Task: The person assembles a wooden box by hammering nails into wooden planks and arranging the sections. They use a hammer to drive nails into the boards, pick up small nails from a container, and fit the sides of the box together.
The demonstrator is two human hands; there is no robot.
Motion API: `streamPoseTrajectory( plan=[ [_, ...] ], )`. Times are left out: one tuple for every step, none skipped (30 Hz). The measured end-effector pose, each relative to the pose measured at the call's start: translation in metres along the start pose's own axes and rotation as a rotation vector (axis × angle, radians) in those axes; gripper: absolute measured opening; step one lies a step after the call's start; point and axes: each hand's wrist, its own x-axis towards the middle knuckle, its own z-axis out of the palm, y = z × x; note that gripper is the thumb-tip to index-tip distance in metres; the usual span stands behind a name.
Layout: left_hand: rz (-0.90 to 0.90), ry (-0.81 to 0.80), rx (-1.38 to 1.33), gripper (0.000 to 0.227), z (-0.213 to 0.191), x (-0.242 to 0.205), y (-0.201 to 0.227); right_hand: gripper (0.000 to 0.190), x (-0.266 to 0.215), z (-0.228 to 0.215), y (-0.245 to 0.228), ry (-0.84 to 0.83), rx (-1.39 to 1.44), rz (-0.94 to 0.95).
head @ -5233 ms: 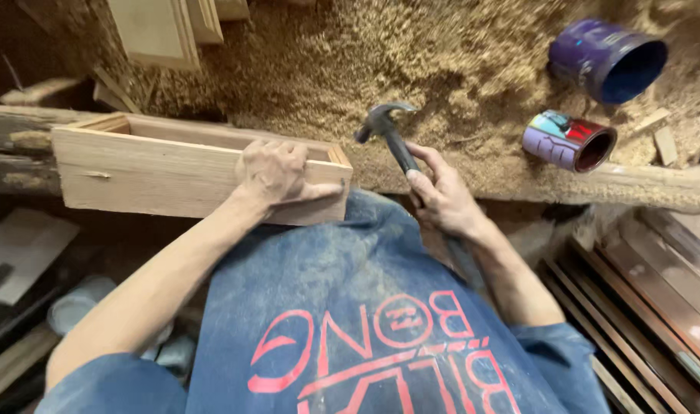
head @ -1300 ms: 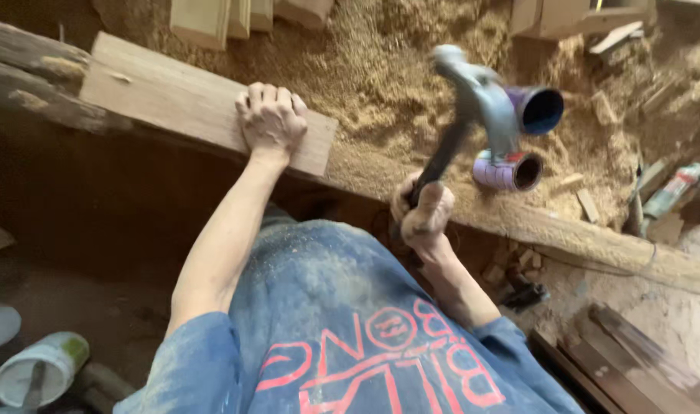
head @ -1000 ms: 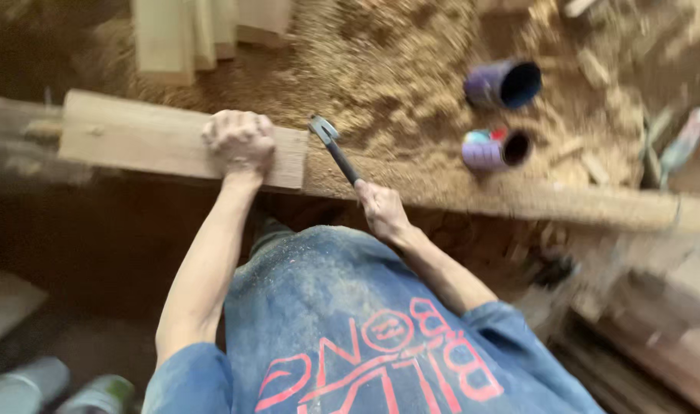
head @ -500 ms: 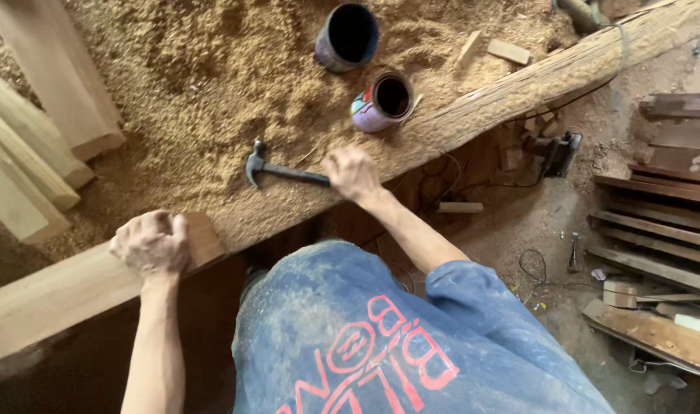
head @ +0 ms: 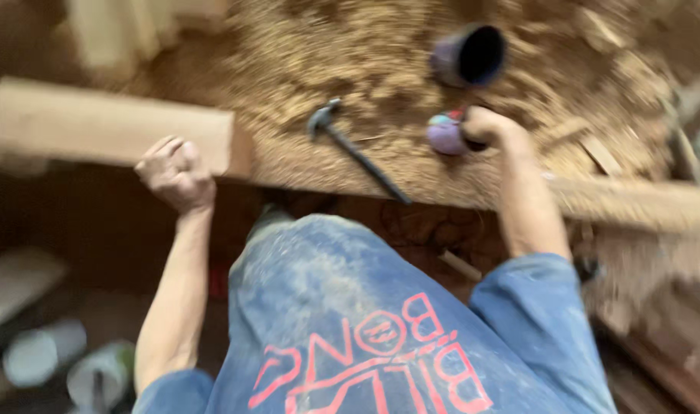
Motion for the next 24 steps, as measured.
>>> streamPoseTrajectory(
  plan=[
    [-0.039,0.071,-0.002,0.009,-0.011,-0.012,0.000,0.023,0.012,-0.004,0.000,-0.049,-0.084,0.021],
    [-0.100,0.098,-0.014,0.010,-0.018,-0.025,-0.001,0.022,0.017,-0.004,0.004,-0.089,-0.152,0.055],
    [-0.160,0.127,-0.027,0.011,-0.025,-0.040,-0.002,0.022,0.022,-0.001,0.003,-0.112,-0.207,0.080],
    [-0.227,0.127,-0.027,0.013,-0.030,-0.052,0.000,0.022,0.026,-0.001,0.004,-0.115,-0.247,0.113],
    [-0.294,0.129,-0.028,0.014,-0.036,-0.066,0.001,0.022,0.028,0.004,0.000,-0.108,-0.261,0.136],
    [-0.447,0.127,-0.078,0.017,-0.039,-0.079,0.001,0.022,0.026,0.007,0.001,-0.094,-0.272,0.160],
    [-0.598,0.126,-0.133,0.020,-0.041,-0.092,0.001,0.022,0.024,0.013,-0.001,-0.072,-0.268,0.171],
    [-0.749,0.120,-0.193,0.023,-0.044,-0.102,0.002,0.022,0.021,0.015,-0.002,-0.057,-0.272,0.182],
    [-0.737,0.122,-0.185,0.024,-0.044,-0.108,0.002,0.021,0.021,0.014,-0.005,-0.044,-0.268,0.180],
    [-0.722,0.113,-0.178,0.025,-0.045,-0.111,0.003,0.021,0.014,0.018,-0.004,-0.033,-0.259,0.186],
    [-0.708,0.104,-0.172,0.027,-0.046,-0.113,0.005,0.021,0.012,0.017,-0.005,-0.036,-0.267,0.173],
    [-0.736,0.097,-0.196,0.031,-0.042,-0.105,0.005,0.021,0.012,0.013,-0.009,-0.026,-0.249,0.156],
    [-0.764,0.089,-0.220,0.035,-0.038,-0.096,0.007,0.021,0.011,0.010,-0.012,-0.018,-0.236,0.137],
    [-0.795,0.074,-0.244,0.040,-0.035,-0.089,0.010,0.021,0.009,0.007,-0.012,-0.015,-0.224,0.126],
    [-0.893,0.068,-0.329,0.044,-0.029,-0.077,0.011,0.021,0.005,0.005,-0.012,-0.013,-0.214,0.116],
    [-0.986,0.061,-0.418,0.050,-0.020,-0.059,0.009,0.020,0.001,0.004,-0.011,-0.013,-0.194,0.099],
    [-1.078,0.054,-0.507,0.055,-0.012,-0.042,0.006,0.020,-0.002,0.002,-0.010,-0.016,-0.177,0.092],
    [-1.055,0.041,-0.495,0.066,-0.003,-0.025,0.004,0.020,-0.004,0.000,-0.011,-0.013,-0.151,0.074],
    [-1.033,0.029,-0.481,0.077,0.004,-0.012,0.003,0.020,-0.009,-0.004,-0.010,-0.019,-0.130,0.060],
    [-1.188,-0.008,-0.485,0.087,0.014,0.002,0.002,0.020,-0.012,-0.004,-0.013,-0.024,-0.111,0.040],
    [-1.342,-0.045,-0.489,0.096,0.032,0.014,0.005,0.020,-0.018,-0.005,-0.014,-0.031,-0.090,0.023],
    [-1.436,-0.056,-0.500,0.091,0.047,0.025,0.004,0.020,-0.021,-0.008,-0.017,-0.041,-0.075,0.006],
    [-1.512,-0.058,-0.516,0.086,0.061,0.029,0.001,0.020,-0.027,-0.008,-0.020,-0.047,-0.059,-0.008],
    [-1.477,0.059,-0.565,0.081,0.074,0.027,-0.003,0.020,-0.032,-0.009,-0.022,-0.058,-0.054,-0.021]
  ],
)
